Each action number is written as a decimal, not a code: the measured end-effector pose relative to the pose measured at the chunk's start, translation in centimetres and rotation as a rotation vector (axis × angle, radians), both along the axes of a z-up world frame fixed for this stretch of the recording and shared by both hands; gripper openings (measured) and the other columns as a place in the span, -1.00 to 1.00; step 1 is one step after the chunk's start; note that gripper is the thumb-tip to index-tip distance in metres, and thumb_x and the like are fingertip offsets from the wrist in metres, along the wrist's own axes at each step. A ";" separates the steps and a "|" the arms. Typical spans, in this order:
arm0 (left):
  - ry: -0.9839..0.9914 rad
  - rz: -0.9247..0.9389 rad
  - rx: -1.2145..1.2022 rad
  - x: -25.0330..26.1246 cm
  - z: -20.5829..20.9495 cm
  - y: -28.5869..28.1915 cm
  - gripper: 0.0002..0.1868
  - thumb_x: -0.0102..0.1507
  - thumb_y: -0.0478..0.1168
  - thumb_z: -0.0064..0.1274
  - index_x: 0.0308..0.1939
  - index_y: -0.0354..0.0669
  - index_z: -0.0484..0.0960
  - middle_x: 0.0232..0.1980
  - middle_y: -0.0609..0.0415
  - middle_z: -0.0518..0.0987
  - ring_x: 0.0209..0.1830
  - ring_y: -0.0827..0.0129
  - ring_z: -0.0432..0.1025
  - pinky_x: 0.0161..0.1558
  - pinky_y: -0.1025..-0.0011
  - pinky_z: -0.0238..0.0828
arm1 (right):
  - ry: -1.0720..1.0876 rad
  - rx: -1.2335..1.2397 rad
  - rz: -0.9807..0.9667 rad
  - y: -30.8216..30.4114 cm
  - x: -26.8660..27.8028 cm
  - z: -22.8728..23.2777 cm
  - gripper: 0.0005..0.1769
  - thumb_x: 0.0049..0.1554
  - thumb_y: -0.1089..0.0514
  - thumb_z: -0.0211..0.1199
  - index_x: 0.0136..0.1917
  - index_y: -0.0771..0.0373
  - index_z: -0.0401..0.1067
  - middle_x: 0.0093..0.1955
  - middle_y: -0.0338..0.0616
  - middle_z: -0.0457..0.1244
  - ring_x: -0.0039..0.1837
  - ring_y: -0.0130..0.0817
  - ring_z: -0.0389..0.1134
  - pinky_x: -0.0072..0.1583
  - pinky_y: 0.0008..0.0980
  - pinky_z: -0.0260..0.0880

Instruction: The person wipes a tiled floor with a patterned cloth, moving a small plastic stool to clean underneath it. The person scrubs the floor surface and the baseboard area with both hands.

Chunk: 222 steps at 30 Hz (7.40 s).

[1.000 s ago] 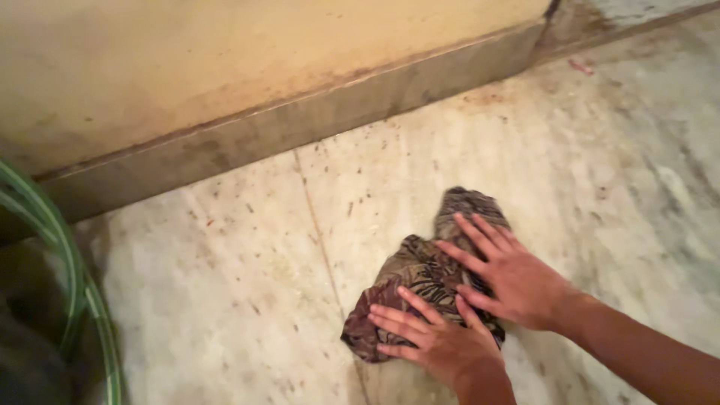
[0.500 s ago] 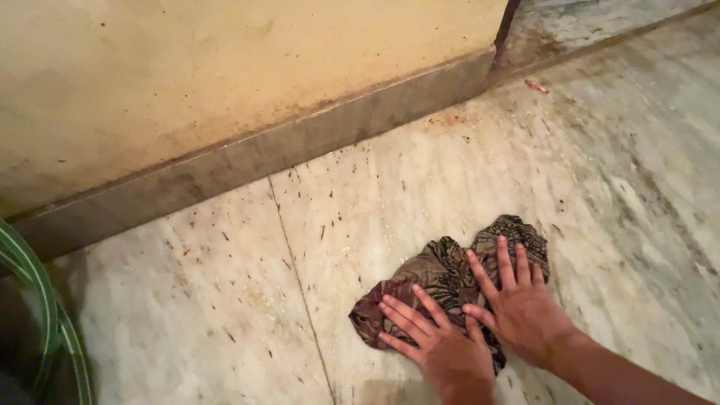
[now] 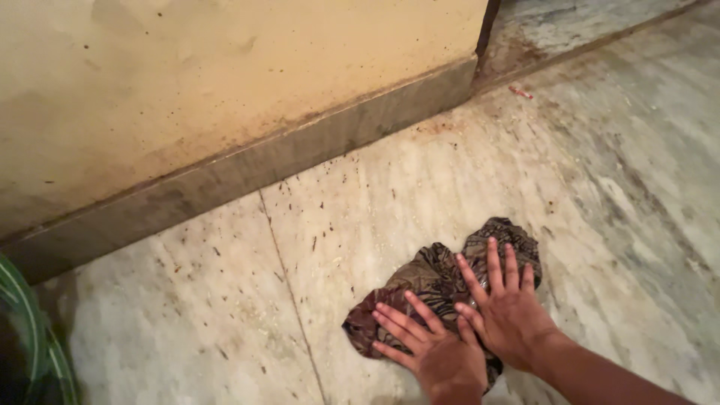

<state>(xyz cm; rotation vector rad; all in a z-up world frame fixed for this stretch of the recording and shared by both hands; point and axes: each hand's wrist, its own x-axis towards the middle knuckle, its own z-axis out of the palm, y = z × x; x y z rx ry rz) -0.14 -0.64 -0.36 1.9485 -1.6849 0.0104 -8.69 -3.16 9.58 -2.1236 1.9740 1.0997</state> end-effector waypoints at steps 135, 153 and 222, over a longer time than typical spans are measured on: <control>-0.046 -0.197 0.095 3.8 2.7 -2.2 0.07 0.02 0.16 -0.12 0.45 -0.48 -0.01 0.58 -0.59 -0.15 0.62 -0.43 -0.34 0.44 -0.48 -0.60 | -0.864 -0.864 0.142 -4.9 -0.8 -9.1 -0.28 0.19 -0.12 0.00 0.52 0.27 0.19 0.58 0.18 0.04 0.56 0.03 0.06 0.53 -0.05 -0.08; -0.216 -0.653 0.030 6.5 -0.5 -23.5 -0.08 0.21 0.21 -0.19 0.56 -0.18 0.06 0.58 -0.37 0.03 0.64 -0.14 -0.18 0.50 -0.29 -0.53 | -0.456 -1.141 -0.349 -21.7 -0.3 -14.6 -0.08 0.28 -0.30 -0.12 0.56 0.52 0.15 0.59 0.49 -0.01 0.63 0.28 -0.07 0.53 0.29 -0.25; 0.086 0.046 -0.069 2.9 2.3 8.7 0.04 0.03 0.09 -0.04 0.42 -0.49 -0.05 0.56 -0.48 -0.14 0.61 -0.26 -0.30 0.45 -0.41 -0.52 | -0.865 -0.662 0.235 5.3 2.0 -6.2 -0.21 0.10 -0.04 0.06 0.54 0.29 0.09 0.62 0.13 -0.06 0.64 0.01 -0.16 0.52 0.03 -0.28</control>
